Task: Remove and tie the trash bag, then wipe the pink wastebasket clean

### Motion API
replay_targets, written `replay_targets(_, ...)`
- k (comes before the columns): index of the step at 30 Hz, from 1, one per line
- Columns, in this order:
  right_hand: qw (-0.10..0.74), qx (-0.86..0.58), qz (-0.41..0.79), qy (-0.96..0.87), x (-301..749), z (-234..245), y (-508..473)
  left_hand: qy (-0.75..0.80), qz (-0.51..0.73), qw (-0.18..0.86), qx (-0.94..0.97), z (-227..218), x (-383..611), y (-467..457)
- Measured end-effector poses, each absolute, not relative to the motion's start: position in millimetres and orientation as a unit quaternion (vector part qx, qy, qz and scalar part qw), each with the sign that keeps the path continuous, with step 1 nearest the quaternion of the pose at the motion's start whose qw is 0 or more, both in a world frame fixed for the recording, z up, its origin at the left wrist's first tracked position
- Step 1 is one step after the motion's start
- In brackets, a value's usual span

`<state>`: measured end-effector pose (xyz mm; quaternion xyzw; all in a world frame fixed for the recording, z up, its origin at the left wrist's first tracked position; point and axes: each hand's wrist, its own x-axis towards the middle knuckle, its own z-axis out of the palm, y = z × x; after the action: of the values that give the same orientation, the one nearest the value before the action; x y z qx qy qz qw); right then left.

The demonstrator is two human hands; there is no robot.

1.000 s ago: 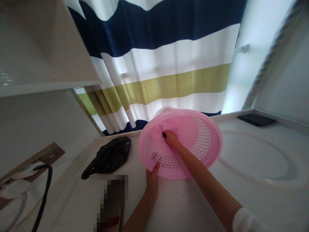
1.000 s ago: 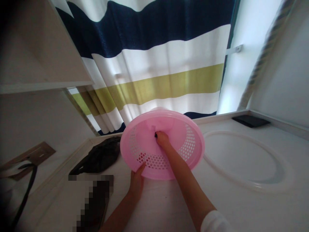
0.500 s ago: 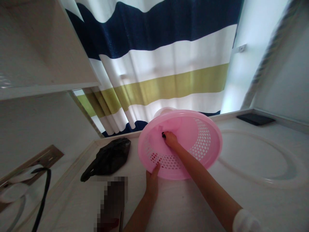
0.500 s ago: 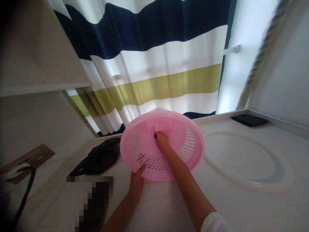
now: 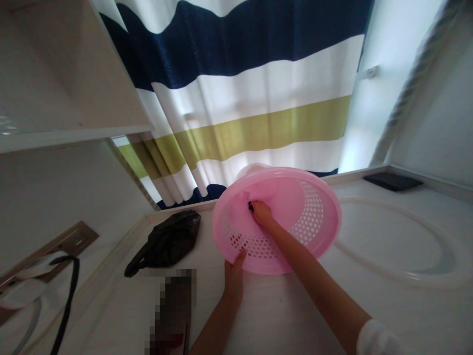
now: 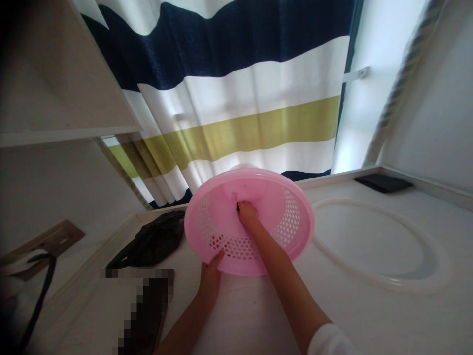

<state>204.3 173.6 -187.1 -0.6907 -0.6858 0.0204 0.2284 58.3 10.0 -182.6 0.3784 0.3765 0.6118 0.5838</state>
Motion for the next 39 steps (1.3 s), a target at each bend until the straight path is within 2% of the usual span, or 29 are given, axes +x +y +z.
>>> replay_targets(21, 0.217, -0.648, 0.028, -0.730, 217.1, -182.9, 168.3, 0.381, 0.598, 0.553, 0.438, -185.0, 54.9, 10.6)
replay_targets(39, 0.147, -0.507, 0.058, -0.847, 239.3, -157.2, 67.8, 0.391, 0.612, 0.513, 0.457, -170.4, 61.2, -6.4)
